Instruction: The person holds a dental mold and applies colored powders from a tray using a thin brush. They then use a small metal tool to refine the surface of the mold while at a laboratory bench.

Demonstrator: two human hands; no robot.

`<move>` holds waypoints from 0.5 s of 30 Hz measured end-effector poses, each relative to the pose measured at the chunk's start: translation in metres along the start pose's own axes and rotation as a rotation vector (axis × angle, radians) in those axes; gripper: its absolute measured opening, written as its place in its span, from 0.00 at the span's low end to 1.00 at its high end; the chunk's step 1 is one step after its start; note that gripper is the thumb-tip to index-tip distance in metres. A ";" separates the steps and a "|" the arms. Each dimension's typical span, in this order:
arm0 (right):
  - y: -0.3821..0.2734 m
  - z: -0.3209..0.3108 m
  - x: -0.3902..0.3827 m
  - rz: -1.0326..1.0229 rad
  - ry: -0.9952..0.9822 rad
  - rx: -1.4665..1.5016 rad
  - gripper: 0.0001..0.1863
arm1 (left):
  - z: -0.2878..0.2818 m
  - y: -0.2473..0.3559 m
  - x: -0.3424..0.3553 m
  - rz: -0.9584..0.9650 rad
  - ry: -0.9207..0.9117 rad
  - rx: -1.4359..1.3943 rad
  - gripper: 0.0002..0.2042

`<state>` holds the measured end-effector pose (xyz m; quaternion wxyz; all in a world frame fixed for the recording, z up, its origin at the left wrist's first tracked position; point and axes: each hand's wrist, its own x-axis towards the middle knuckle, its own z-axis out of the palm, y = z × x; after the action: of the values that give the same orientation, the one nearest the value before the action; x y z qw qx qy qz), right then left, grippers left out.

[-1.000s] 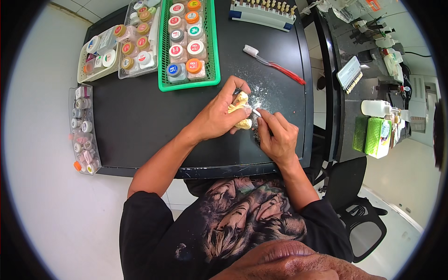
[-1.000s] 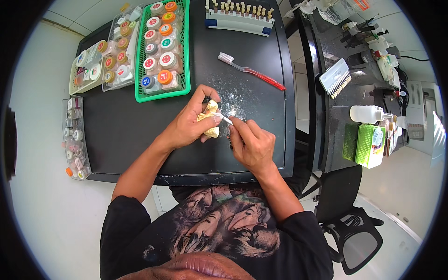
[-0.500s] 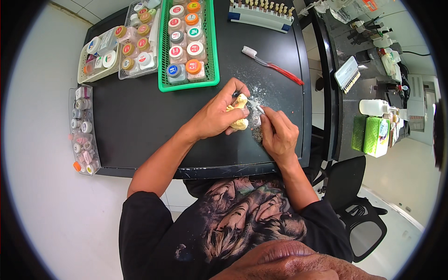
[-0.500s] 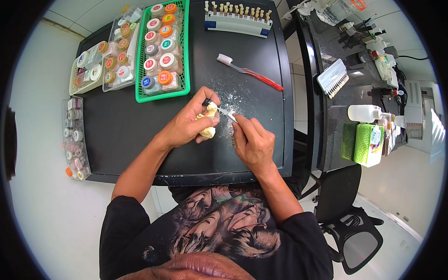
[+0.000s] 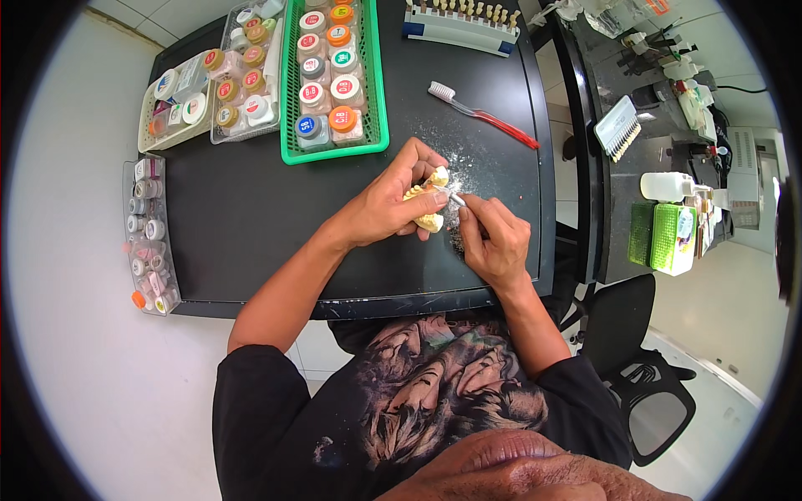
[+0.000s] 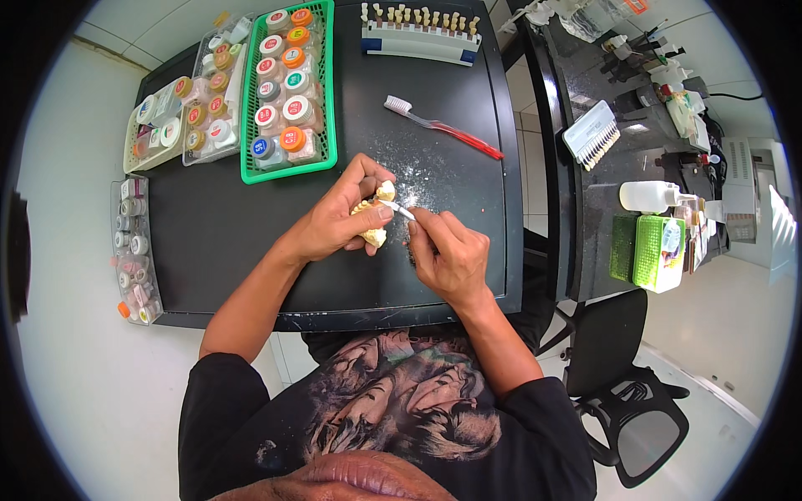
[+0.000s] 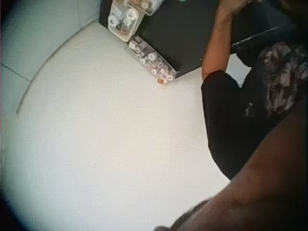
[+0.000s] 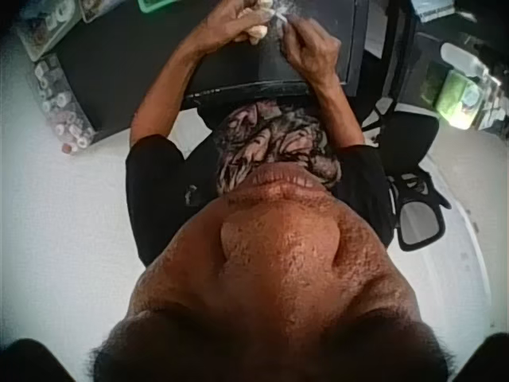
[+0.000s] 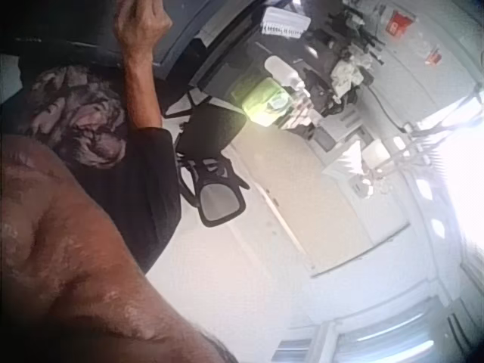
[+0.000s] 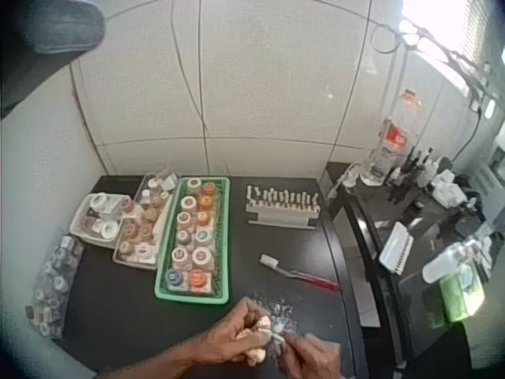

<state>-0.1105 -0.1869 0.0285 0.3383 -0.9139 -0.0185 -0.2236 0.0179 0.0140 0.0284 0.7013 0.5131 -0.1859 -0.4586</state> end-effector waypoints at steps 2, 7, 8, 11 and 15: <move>0.001 0.000 -0.002 0.001 0.001 0.005 0.07 | -0.003 -0.010 0.003 0.059 0.006 0.011 0.22; 0.001 0.000 -0.002 0.029 0.003 -0.005 0.06 | -0.004 -0.008 0.005 0.114 0.020 0.037 0.21; 0.001 0.000 -0.002 0.027 0.009 0.001 0.07 | -0.006 -0.007 0.005 0.109 0.012 0.045 0.21; 0.001 0.000 -0.001 0.008 0.016 0.003 0.08 | -0.006 -0.005 0.003 0.095 0.010 0.033 0.20; 0.004 0.001 -0.003 -0.012 0.047 0.007 0.09 | 0.000 0.008 0.002 0.030 -0.008 -0.011 0.22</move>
<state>-0.1115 -0.1888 0.0241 0.3406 -0.9071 -0.0167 -0.2468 0.0222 0.0129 0.0352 0.7101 0.5046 -0.1941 -0.4511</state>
